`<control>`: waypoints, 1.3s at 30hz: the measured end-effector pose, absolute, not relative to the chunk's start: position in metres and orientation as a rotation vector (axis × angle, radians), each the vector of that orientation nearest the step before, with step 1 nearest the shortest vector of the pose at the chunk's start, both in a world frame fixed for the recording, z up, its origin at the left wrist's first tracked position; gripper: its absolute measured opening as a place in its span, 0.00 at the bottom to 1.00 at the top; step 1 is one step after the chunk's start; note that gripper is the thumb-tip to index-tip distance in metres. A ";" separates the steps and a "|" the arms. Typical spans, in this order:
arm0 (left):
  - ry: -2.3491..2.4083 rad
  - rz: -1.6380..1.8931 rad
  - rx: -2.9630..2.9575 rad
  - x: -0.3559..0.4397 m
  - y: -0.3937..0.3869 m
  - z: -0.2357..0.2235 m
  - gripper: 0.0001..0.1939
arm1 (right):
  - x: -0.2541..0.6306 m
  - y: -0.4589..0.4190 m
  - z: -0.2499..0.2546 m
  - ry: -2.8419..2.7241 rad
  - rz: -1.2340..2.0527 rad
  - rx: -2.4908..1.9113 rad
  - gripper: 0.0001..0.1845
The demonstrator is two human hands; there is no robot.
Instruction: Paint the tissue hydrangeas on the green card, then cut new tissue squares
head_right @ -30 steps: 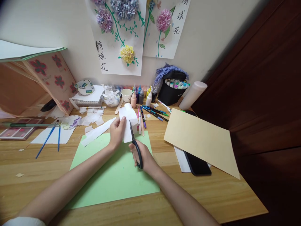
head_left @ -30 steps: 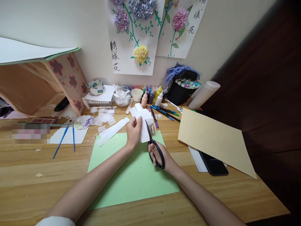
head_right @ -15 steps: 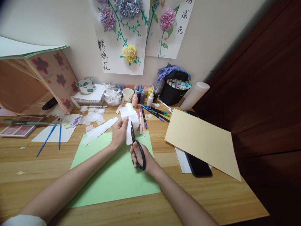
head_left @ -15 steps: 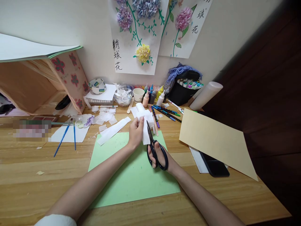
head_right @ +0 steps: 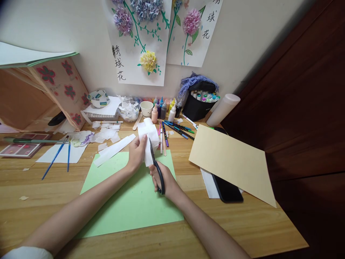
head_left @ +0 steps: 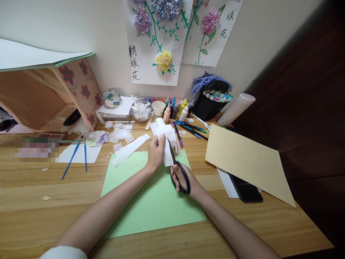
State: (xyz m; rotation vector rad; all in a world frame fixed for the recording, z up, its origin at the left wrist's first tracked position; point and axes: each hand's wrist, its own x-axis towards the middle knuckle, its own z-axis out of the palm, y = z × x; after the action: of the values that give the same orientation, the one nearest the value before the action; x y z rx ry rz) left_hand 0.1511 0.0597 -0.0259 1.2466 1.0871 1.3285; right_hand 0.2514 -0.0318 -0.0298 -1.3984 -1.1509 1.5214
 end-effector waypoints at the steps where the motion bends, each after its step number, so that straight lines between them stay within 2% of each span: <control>1: 1.078 1.346 1.234 0.151 0.061 -0.026 0.17 | 0.252 -0.032 -0.029 -1.161 1.522 -1.391 0.35; 15: 1.105 1.372 1.250 0.155 0.059 -0.021 0.17 | 0.251 -0.034 -0.035 -1.155 1.582 -1.394 0.40; 25: 1.115 1.365 1.286 0.156 0.053 -0.018 0.16 | 0.249 -0.032 -0.028 -1.190 1.479 -1.391 0.34; 32: 1.104 1.363 1.286 0.157 0.051 -0.018 0.16 | 0.252 -0.033 -0.030 -1.272 1.457 -1.368 0.36; 39: 1.062 1.325 1.272 0.160 0.045 -0.016 0.17 | 0.254 -0.033 -0.032 -1.293 1.429 -1.358 0.34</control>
State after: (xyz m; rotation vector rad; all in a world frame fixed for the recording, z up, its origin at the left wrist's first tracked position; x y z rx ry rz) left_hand 0.1599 0.0450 -0.0155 1.2722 1.0624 1.3253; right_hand 0.2544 -0.0326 -0.0320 -1.3579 -1.2935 1.4291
